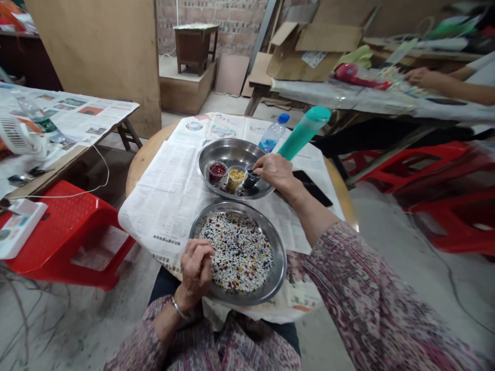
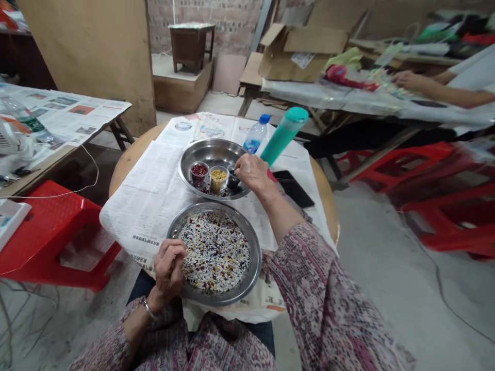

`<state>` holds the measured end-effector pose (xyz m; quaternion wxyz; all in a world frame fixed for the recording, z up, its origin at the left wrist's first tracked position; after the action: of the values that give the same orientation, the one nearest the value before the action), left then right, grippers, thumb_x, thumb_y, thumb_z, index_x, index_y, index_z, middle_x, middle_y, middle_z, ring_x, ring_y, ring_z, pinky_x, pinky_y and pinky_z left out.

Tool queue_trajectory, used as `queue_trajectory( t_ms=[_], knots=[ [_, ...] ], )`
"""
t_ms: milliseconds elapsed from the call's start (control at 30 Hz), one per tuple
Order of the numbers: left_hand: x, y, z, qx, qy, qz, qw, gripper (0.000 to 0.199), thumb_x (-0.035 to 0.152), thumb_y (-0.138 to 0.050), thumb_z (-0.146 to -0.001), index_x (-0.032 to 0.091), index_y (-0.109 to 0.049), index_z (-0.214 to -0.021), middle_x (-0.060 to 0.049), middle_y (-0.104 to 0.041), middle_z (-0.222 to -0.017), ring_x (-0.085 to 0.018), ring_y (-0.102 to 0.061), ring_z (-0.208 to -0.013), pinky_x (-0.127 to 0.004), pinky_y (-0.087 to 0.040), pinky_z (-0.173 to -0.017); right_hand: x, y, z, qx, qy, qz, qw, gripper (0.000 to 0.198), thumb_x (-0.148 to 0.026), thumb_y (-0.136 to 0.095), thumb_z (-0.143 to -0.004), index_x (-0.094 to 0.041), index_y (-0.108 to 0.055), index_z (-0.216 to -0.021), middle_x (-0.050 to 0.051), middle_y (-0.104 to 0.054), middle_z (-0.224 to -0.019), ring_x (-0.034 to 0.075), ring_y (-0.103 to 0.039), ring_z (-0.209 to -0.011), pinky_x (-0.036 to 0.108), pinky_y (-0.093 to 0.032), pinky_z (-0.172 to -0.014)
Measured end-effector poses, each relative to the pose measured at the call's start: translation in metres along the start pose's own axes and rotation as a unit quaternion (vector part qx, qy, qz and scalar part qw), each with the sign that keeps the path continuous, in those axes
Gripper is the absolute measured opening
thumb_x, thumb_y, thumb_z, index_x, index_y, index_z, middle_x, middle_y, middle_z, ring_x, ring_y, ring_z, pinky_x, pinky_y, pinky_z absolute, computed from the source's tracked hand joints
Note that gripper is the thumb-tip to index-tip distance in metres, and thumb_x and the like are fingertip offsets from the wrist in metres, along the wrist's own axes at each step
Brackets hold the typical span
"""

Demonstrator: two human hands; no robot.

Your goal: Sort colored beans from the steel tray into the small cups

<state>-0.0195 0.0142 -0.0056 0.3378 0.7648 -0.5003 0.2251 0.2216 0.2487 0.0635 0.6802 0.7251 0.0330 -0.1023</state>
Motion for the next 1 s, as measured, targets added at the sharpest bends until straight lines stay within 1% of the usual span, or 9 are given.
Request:
queue_trajectory(
  t_ms=[100,233,433,633,733,800,867,933,1000],
  knots=[
    [0.001,0.001,0.000,-0.003,0.006,0.005,1.000,0.019,0.003,-0.047,-0.092,0.019,-0.056,-0.086,-0.003,-0.062,-0.086,-0.015,-0.057,-0.082,-0.029,-0.047,-0.077,-0.003,-0.010,-0.009,-0.049,0.002,0.036,0.998,0.023,-0.017,-0.068,-0.078,-0.018,-0.079,-0.098,0.013,-0.075,-0.103,0.026,-0.067,-0.101,0.034,-0.046,-0.078],
    [0.002,0.001,-0.001,-0.007,0.010,0.014,1.000,0.020,0.002,-0.046,-0.091,0.019,-0.056,-0.086,-0.003,-0.062,-0.087,-0.015,-0.057,-0.083,-0.029,-0.047,-0.077,0.001,-0.020,-0.018,-0.052,0.009,0.066,0.996,0.020,-0.020,-0.071,-0.075,-0.020,-0.080,-0.094,0.011,-0.075,-0.100,0.026,-0.068,-0.096,0.034,-0.048,-0.076],
    [0.000,-0.001,0.001,-0.011,0.012,0.022,1.000,0.020,0.002,-0.046,-0.091,0.019,-0.056,-0.087,-0.003,-0.062,-0.087,-0.015,-0.056,-0.082,-0.030,-0.046,-0.078,0.003,-0.027,-0.022,-0.016,0.059,0.078,0.995,0.015,-0.018,-0.066,-0.076,-0.020,-0.079,-0.083,0.010,-0.074,-0.087,0.025,-0.066,-0.085,0.036,-0.048,-0.069],
    [-0.003,-0.003,0.005,-0.013,0.012,0.027,0.999,0.020,0.001,-0.046,-0.091,0.018,-0.056,-0.087,-0.004,-0.061,-0.089,-0.015,-0.055,-0.086,-0.030,-0.046,-0.079,0.001,-0.025,-0.016,-0.008,0.042,0.072,0.996,0.017,-0.015,-0.059,-0.079,-0.019,-0.076,-0.082,0.011,-0.070,-0.085,0.025,-0.063,-0.085,0.038,-0.044,-0.070],
    [-0.003,-0.003,0.004,-0.011,0.012,0.028,0.999,0.020,0.002,-0.046,-0.091,0.019,-0.056,-0.087,-0.004,-0.061,-0.088,-0.016,-0.055,-0.085,-0.031,-0.046,-0.079,0.002,-0.011,-0.009,0.052,0.035,0.037,0.997,0.017,-0.020,-0.056,-0.083,-0.018,-0.073,-0.084,0.012,-0.070,-0.086,0.026,-0.063,-0.084,0.038,-0.043,-0.070],
    [-0.003,-0.003,0.004,-0.010,0.016,0.022,1.000,0.020,0.003,-0.046,-0.091,0.019,-0.056,-0.086,-0.004,-0.062,-0.088,-0.016,-0.056,-0.085,-0.031,-0.047,-0.079,0.000,0.002,0.005,0.106,0.046,-0.004,0.993,0.018,-0.024,-0.054,-0.084,-0.019,-0.071,-0.084,0.012,-0.070,-0.085,0.026,-0.062,-0.082,0.037,-0.043,-0.069],
    [-0.003,-0.003,0.004,-0.008,0.017,0.016,1.000,0.019,0.004,-0.047,-0.092,0.019,-0.057,-0.085,-0.004,-0.062,-0.088,-0.016,-0.056,-0.086,-0.031,-0.047,-0.079,-0.003,0.011,0.030,0.137,0.064,-0.051,0.987,0.018,-0.027,-0.054,-0.085,-0.021,-0.070,-0.084,0.011,-0.070,-0.083,0.025,-0.061,-0.080,0.036,-0.042,-0.068],
    [-0.002,-0.003,0.003,-0.004,0.013,0.013,1.000,0.020,0.004,-0.047,-0.092,0.019,-0.056,-0.085,-0.003,-0.062,-0.088,-0.016,-0.056,-0.085,-0.031,-0.047,-0.079,-0.011,0.009,0.067,0.118,0.086,-0.097,0.984,0.016,-0.027,-0.054,-0.086,-0.021,-0.069,-0.084,0.008,-0.070,-0.081,0.022,-0.061,-0.075,0.034,-0.042,-0.066],
    [-0.002,-0.003,0.003,-0.003,0.010,0.012,1.000,0.020,0.004,-0.046,-0.092,0.019,-0.056,-0.084,-0.003,-0.062,-0.087,-0.016,-0.056,-0.084,-0.032,-0.047,-0.079,-0.026,-0.004,0.113,0.066,0.143,-0.140,0.978,0.015,-0.025,-0.054,-0.087,-0.021,-0.067,-0.082,0.006,-0.070,-0.081,0.019,-0.061,-0.071,0.031,-0.041,-0.065]
  ],
)
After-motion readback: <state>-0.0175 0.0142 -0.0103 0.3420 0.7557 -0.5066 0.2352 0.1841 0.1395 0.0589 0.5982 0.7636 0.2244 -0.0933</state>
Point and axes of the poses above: each hand's wrist, its own z-axis away from the middle knuckle, its own y-axis out of the back of the hand, x = y × z, the point moved 7 cm from there along -z, towards the middle knuckle
